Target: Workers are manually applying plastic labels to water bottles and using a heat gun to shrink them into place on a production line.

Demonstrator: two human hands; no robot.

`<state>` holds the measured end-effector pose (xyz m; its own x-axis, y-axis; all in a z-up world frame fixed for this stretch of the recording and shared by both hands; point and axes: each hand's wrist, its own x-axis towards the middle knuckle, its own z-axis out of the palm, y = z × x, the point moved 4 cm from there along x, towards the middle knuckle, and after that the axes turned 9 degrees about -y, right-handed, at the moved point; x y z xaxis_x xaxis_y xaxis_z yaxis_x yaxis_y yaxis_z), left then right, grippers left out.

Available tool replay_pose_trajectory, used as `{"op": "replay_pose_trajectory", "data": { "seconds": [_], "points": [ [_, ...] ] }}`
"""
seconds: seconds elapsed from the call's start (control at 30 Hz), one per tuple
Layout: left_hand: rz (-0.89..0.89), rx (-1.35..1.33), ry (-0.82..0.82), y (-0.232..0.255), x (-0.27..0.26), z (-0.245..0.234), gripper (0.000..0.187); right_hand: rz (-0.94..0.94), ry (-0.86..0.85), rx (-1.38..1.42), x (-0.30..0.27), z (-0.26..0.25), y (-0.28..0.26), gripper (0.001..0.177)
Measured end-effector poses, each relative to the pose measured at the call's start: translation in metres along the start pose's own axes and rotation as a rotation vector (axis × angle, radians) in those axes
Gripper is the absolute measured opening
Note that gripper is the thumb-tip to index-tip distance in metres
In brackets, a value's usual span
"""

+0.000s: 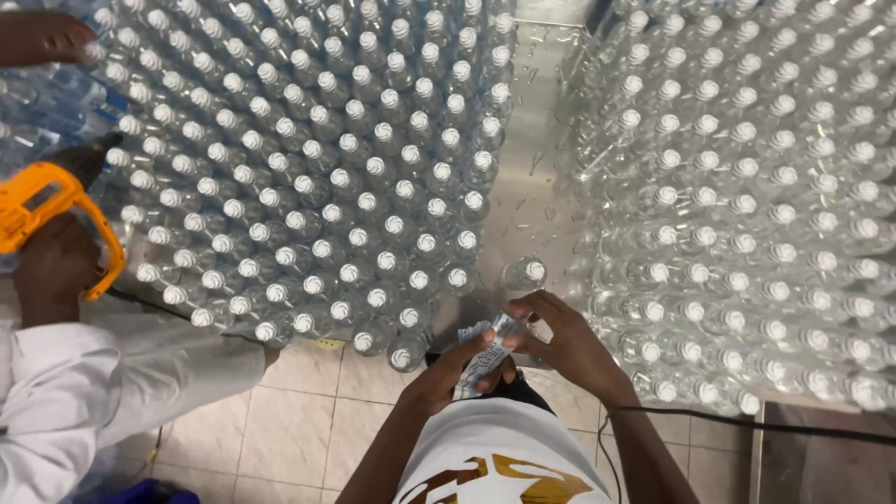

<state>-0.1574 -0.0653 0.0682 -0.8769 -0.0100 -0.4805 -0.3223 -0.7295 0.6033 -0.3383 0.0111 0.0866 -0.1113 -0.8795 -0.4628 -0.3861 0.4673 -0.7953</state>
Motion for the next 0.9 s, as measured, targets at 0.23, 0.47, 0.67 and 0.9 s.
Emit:
{"op": "replay_pose_trajectory", "data": {
  "seconds": [0.23,0.47,0.67,0.9],
  "points": [
    [0.060,-0.224,-0.136,-0.003,-0.009,-0.013,0.057,-0.187,0.263,0.460,0.001,0.028,0.027,0.044],
    [0.036,-0.233,-0.215,-0.002,-0.019,-0.018,0.074,-0.184,0.356,0.389,-0.006,0.020,0.034,0.039],
    [0.139,-0.251,-0.170,-0.039,-0.007,-0.050,0.079,-0.293,0.616,0.179,-0.003,-0.008,0.020,0.025],
    [0.197,-0.271,-0.195,-0.058,-0.008,-0.066,0.084,-0.295,0.784,0.053,0.041,-0.009,0.056,0.021]
  ]
}}
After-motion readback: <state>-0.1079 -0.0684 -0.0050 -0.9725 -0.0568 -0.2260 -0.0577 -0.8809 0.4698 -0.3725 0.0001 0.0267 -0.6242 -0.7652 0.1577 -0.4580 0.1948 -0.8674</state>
